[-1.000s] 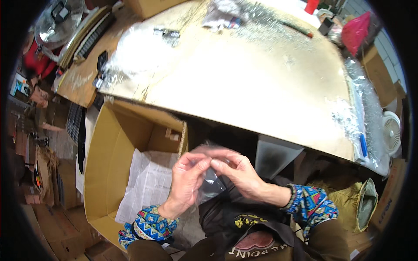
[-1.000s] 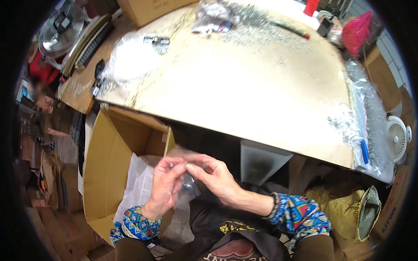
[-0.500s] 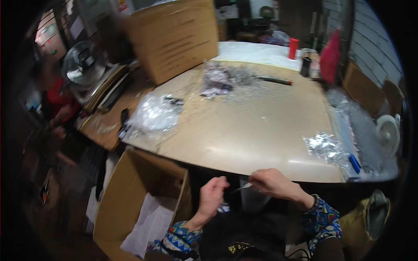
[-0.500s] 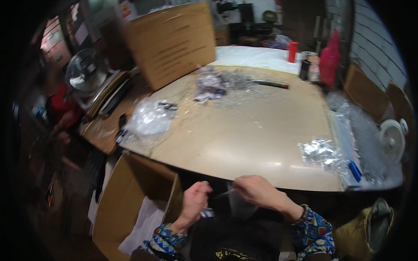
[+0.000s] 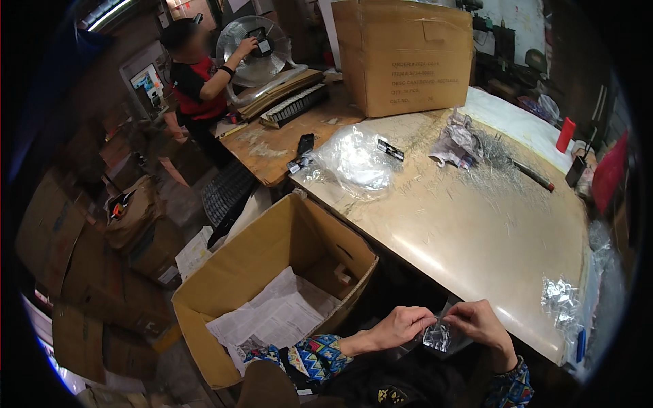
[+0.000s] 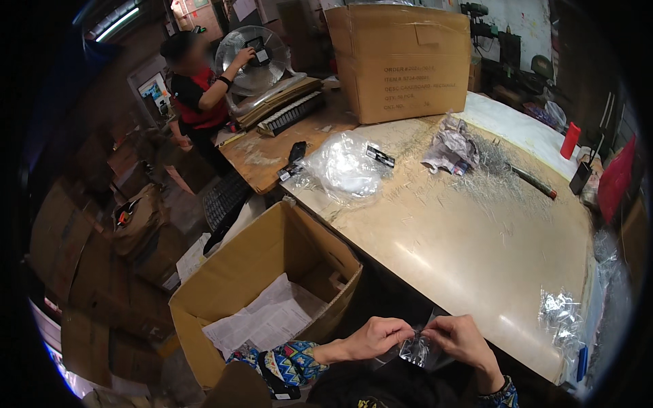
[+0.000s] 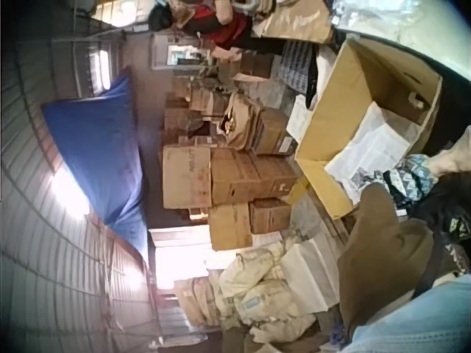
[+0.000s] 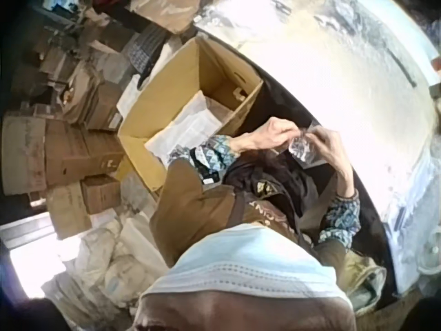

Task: The person is sorting and packaging small metal needle-like scraps into plastic bags.

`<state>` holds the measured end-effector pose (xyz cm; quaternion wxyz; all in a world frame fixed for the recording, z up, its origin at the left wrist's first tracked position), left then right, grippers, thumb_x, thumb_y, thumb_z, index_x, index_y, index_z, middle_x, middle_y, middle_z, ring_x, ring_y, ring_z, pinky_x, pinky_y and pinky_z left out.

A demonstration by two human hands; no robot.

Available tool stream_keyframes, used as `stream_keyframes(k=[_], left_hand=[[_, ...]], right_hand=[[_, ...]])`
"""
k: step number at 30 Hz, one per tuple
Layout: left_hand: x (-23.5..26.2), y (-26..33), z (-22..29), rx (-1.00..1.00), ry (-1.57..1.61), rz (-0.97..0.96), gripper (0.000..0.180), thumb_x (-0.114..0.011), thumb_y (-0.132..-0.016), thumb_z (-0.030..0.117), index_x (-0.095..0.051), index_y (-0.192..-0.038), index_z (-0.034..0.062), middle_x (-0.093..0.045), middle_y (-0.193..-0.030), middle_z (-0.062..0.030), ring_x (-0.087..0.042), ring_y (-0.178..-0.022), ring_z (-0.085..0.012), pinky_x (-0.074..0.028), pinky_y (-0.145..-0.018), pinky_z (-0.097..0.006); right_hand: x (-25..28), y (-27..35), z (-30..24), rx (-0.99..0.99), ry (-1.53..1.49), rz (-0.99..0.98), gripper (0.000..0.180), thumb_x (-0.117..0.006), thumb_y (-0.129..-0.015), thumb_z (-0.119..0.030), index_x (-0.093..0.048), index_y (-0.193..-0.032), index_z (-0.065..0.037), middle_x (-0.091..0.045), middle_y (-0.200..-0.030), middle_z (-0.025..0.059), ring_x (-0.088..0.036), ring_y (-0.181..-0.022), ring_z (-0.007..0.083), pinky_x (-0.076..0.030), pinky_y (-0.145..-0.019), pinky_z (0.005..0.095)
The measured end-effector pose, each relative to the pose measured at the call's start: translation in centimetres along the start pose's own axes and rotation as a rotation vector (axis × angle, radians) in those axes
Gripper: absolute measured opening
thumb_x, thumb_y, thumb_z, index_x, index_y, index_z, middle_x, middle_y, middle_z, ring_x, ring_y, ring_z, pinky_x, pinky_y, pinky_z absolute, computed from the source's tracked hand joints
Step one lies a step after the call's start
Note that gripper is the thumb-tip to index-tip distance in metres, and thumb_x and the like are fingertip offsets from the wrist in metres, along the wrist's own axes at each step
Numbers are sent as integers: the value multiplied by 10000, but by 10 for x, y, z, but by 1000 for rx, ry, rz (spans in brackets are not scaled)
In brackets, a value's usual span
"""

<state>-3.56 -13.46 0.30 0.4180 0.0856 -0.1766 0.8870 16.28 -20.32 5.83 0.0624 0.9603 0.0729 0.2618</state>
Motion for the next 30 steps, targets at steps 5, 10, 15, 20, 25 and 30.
stream_keyframes(k=[5, 10, 15, 20, 25, 30], left_hand=[[-18, 6, -6, 369, 719, -135, 193, -553, -969, 198, -609, -1028, 23, -554, -674, 15, -513, -579, -41, -415, -519, -210], [-12, 3, -25, 691, 803, -378, 155, -621, -932, 231, -604, -920, 78, -534, -659, 66, -391, -457, 10, -271, -385, -167], [-13, 4, -18, 831, 911, -479, 97, -633, -890, 125, -596, -946, 55, -500, -602, 61, -355, -406, 6, -217, -363, -170], [-21, 7, -26, 990, 1169, -494, 137, -600, -914, 164, -571, -914, 31, -395, -487, 68, -295, -352, -6, -207, -359, -180], [-26, 6, -27, 963, 1060, -610, 128, -598, -911, 157, -555, -880, 40, -383, -461, 63, -267, -327, -10, -189, -349, -208], [-18, 13, -35, 967, 1083, -514, 172, -587, -910, 151, -567, -894, -19, -371, -422, 36, -256, -304, -34, -201, -329, -217]], right_hand=[[-13, 26, 10, -182, -296, 4, 152, -659, -889, -132, -669, -948, 8, -639, -670, 62, -574, -547, 84, -446, -493, 233], [-27, 47, 44, -165, -599, -81, 151, -633, -919, -145, -631, -950, 2, -611, -668, 26, -558, -526, 65, -426, -466, 197], [-39, 44, 45, -165, -768, -153, 229, -648, -917, -233, -613, -848, -17, -593, -646, 0, -530, -507, 37, -416, -455, 193], [-38, 61, 64, -253, -838, -102, 287, -685, -887, -275, -615, -772, -22, -583, -624, -7, -529, -506, 38, -411, -443, 185], [-44, 65, 64, -238, -802, -182, 286, -690, -882, -278, -613, -761, -30, -572, -607, -17, -527, -505, 36, -409, -440, 188], [-47, 71, 74, -319, -816, -127, 236, -701, -878, -226, -617, -771, -33, -572, -583, -24, -529, -487, 29, -407, -436, 191]])
Point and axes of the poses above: each hand's wrist, its own y-axis away from the middle knuckle, its own x-axis out of the back of the hand, z = x × y, the point moved 1 cm from there along -y, towards the middle knuckle
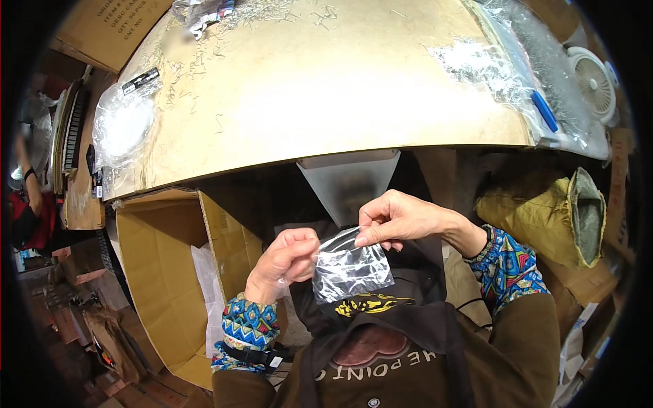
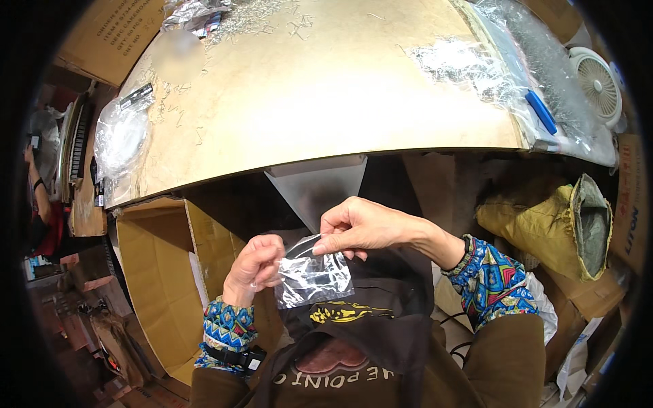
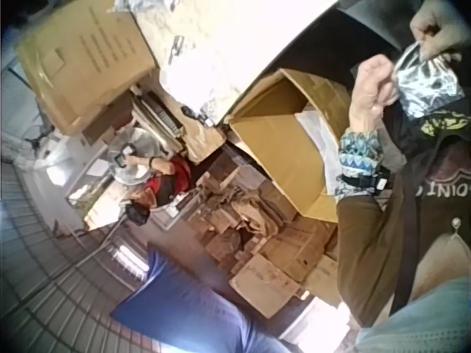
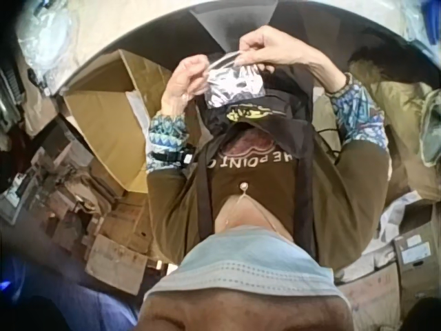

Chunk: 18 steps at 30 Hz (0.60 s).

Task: The person is sorting and packaging small metal needle-like scraps into plastic bags.

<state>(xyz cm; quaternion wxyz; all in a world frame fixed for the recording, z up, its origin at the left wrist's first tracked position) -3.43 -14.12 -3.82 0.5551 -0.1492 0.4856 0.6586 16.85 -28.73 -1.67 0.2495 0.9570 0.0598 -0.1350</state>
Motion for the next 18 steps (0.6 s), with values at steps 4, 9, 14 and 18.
stream_keyframes(k=[4, 9, 14, 18], left_hand=[[-13, -9, -2, 100, -64, -54, 176, -559, -928, 152, -581, -882, -16, -365, -424, 38, -263, -321, -35, -202, -348, -216], [8, -7, 2, 14, 173, -163, 122, -622, -900, 136, -592, -877, 20, -406, -508, 68, -259, -380, -7, -177, -371, -215], [21, -21, -19, -245, -1332, 180, 82, -665, -871, 97, -632, -904, 30, -573, -615, 3, -526, -518, -97, -389, -478, -253], [37, -42, -37, -596, -1491, 301, 138, -671, -846, 101, -627, -953, 26, -632, -776, -80, -623, -662, -217, -483, -606, -309]], right_hand=[[-2, -3, 5, 2, -15, -51, 243, -696, -883, -234, -618, -774, -31, -574, -593, -25, -531, -496, 26, -414, -438, 189], [7, 1, 9, -37, -40, -28, 242, -663, -908, -237, -635, -808, -18, -574, -603, -25, -534, -517, 27, -420, -459, 189], [11, 11, 58, 219, 811, 159, 216, -611, -896, -234, -693, -968, -48, -677, -788, 154, -664, -693, 296, -518, -620, 381], [17, 2, 75, 259, 1017, 371, 195, -606, -884, -217, -690, -946, -52, -665, -765, 146, -647, -722, 334, -515, -622, 422]])
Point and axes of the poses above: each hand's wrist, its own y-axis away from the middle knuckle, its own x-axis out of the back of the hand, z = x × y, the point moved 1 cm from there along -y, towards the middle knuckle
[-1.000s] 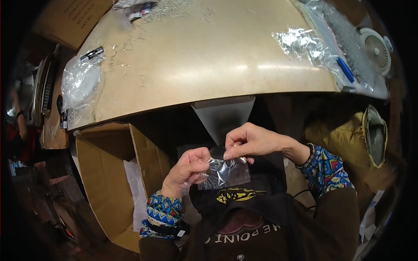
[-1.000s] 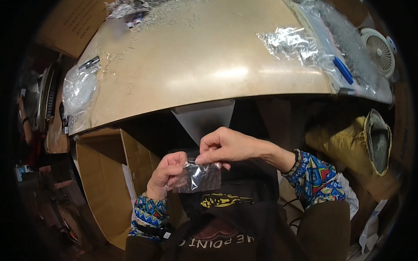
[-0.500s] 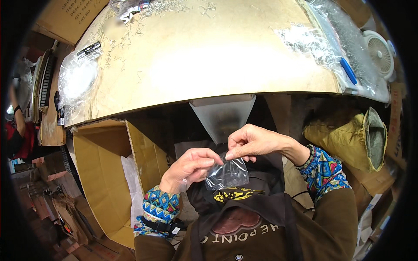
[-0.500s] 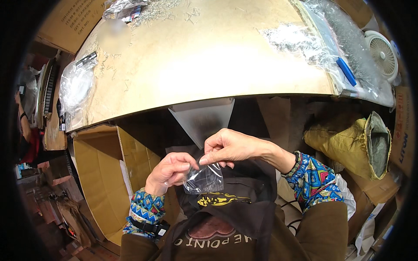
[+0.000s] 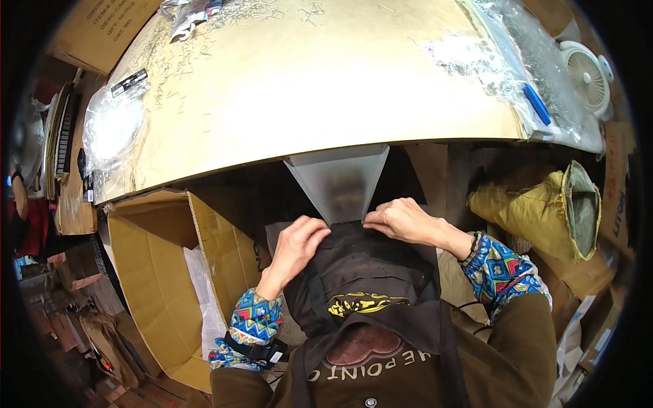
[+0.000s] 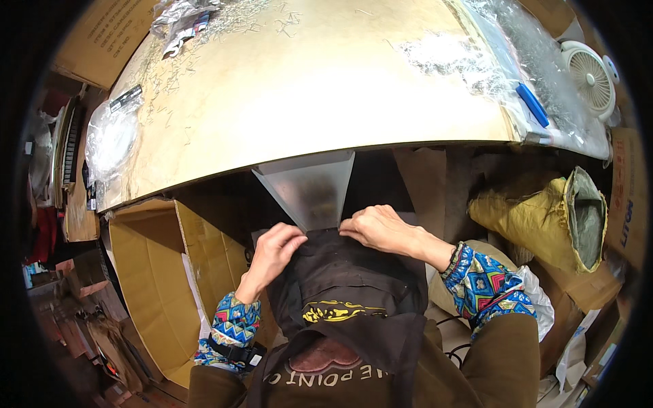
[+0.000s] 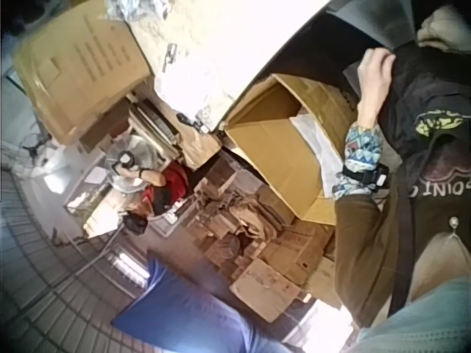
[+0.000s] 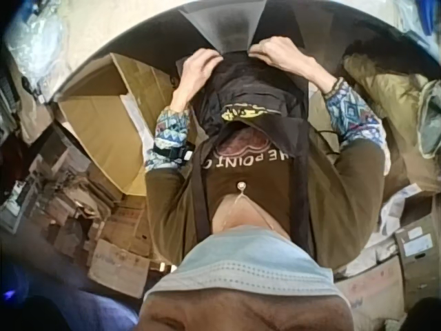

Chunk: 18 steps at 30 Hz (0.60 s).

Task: The person is sorting and packaging small metal needle-like scraps into plastic bags.

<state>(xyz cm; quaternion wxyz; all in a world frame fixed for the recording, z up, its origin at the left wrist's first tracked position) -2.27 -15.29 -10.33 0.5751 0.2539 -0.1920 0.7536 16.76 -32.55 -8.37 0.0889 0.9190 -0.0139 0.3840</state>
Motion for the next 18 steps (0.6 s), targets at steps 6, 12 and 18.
stream_keyframes(k=[6, 12, 18], left_hand=[[-15, 6, -13, 532, 989, 9, 158, -676, -878, 57, -591, -1010, 47, -627, -839, 18, -517, -652, -9, -409, -565, -163], [-14, -2, -1, 582, 1313, 201, 206, -649, -892, 69, -528, -1057, 83, -430, -678, 86, -289, -415, 9, -217, -355, -162], [-4, -14, -5, 614, 1317, 160, 199, -651, -893, 83, -547, -1061, 62, -434, -661, 79, -255, -382, 10, -193, -343, -162]], right_hand=[[13, 3, 3, -76, -277, 1, 177, -616, -895, -192, -677, -942, -33, -656, -734, 119, -646, -640, 237, -513, -589, 360], [-27, 54, 56, -295, 128, 538, 290, -663, -863, -231, -585, -1058, -31, -562, -927, 141, -566, -907, 278, -477, -747, 378], [-84, 90, 111, -352, 81, 547, 289, -654, -870, -265, -572, -1000, -20, -560, -877, 185, -592, -791, 354, -487, -637, 417]])
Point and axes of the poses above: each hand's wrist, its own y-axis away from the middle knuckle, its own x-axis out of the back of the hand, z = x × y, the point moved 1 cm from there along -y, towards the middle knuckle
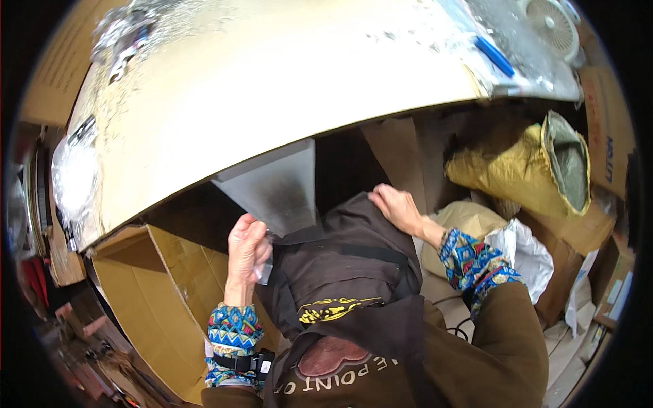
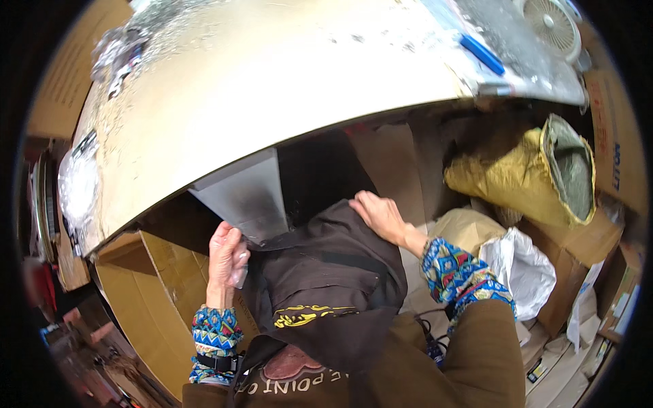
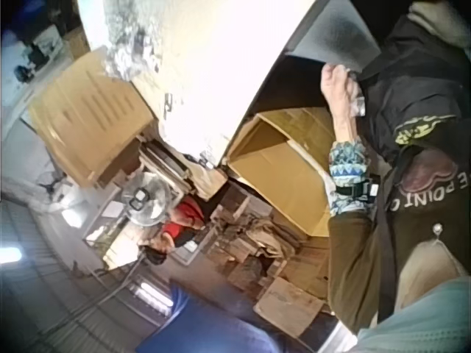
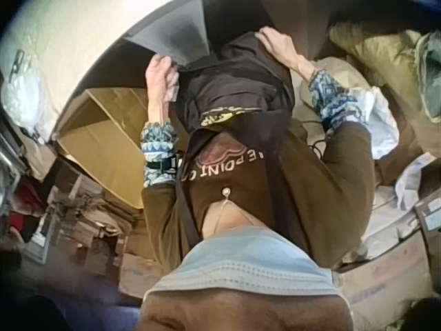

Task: The person is sorting and packaging small metal needle-like scraps into plastic bags.

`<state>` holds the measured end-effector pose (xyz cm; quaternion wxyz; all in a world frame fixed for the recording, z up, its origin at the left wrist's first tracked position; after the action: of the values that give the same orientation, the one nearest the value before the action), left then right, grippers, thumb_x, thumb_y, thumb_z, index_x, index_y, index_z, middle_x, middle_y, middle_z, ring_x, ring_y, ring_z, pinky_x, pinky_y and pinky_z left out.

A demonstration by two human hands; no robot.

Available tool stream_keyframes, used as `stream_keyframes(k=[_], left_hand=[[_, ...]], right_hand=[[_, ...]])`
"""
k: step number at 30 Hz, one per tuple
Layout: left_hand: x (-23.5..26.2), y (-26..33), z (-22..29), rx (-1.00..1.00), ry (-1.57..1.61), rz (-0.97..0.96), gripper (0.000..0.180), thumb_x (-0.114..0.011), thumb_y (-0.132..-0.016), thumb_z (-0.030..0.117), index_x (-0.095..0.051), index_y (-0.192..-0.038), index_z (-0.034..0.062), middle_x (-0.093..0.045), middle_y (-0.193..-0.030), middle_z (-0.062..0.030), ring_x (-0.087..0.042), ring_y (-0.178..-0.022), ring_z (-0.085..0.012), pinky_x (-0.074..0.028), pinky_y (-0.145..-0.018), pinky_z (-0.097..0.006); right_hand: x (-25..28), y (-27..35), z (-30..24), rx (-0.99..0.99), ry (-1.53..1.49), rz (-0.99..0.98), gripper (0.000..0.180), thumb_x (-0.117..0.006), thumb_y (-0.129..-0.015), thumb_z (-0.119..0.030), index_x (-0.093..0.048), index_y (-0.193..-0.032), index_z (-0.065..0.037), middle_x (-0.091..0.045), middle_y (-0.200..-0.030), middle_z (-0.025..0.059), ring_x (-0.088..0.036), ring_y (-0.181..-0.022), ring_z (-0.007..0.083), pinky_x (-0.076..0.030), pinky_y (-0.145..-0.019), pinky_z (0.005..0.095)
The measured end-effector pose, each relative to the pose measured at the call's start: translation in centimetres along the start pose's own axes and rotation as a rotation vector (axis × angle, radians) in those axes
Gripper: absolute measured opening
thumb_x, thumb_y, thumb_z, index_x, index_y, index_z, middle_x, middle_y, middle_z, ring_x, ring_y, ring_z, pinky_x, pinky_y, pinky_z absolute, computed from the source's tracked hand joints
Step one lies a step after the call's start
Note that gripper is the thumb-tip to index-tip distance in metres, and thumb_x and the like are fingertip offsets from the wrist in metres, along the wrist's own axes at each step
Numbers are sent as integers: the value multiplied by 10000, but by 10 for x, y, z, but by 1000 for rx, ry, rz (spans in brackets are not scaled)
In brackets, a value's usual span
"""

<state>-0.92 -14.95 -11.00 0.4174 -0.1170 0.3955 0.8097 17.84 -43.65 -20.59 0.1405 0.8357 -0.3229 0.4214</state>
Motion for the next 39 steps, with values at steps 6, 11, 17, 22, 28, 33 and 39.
stream_keyframes(k=[6, 11, 17, 22, 28, 33, 39], left_hand=[[-5, 8, 11, 4, -64, 59, 178, -628, -909, 95, -558, -1072, 77, -644, -885, -10, -255, -374, 3, -194, -341, -158], [-1, 8, 8, 3, -120, 67, 234, -576, -949, 135, -525, -1169, 77, -628, -929, 25, -268, -394, 0, -243, -345, -150], [-11, 12, 9, 22, -116, 105, 293, -580, -944, 130, -512, -1225, 83, -638, -975, 11, -258, -383, -2, -214, -334, -155], [-7, 11, 10, 30, -65, 107, 283, -590, -934, 111, -518, -1207, 89, -638, -960, 12, -263, -377, -11, -219, -345, -168], [-18, 6, 4, 51, 26, 110, 177, -624, -904, 73, -565, -1072, 66, -627, -857, -10, -264, -389, -3, -230, -352, -159], [-15, 7, 9, 90, 68, 144, 111, -627, -900, 59, -599, -1005, 81, -595, -766, 14, -268, -383, -8, -231, -349, -166], [-14, 1, 12, 67, 105, 49, 111, -630, -897, 55, -602, -999, 87, -589, -754, 20, -296, -392, -11, -233, -346, -175]], right_hand=[[-1, -79, -34, -316, -488, 110, 204, -603, -890, -211, -635, -900, -10, -627, -810, 239, -613, -758, 413, -475, -630, 446], [-89, -117, -54, -38, -503, -314, 267, -617, -855, -292, -661, -932, -40, -664, -896, 191, -636, -870, 374, -509, -767, 441], [-169, -94, -39, 339, -51, -691, 251, -577, -823, -247, -688, -889, -32, -668, -884, 166, -637, -837, 365, -503, -779, 461], [-175, -106, -61, 320, 14, -1069, 280, -573, -819, -269, -706, -936, -51, -691, -959, 143, -653, -841, 300, -500, -744, 433], [-248, -98, 11, -356, -814, -820, 331, -521, -931, -323, -685, -964, -38, -674, -844, 67, -599, -733, 205, -486, -709, 343], [-180, -126, -10, -721, -1749, -510, 253, -486, -951, -307, -541, -784, -126, -442, -596, -21, -411, -512, 94, -371, -492, 232], [-115, -132, 2, -479, -2490, -308, 332, -497, -947, -322, -459, -662, -155, -323, -536, -20, -322, -436, 102, -258, -373, 257]])
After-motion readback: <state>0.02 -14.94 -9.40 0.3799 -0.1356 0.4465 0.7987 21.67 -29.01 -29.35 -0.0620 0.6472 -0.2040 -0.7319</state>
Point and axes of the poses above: each hand's wrist, its own y-axis away from the middle knuckle, its own x-axis out of the back of the hand, z = x × y, the point moved 1 cm from there along -y, towards the middle knuckle
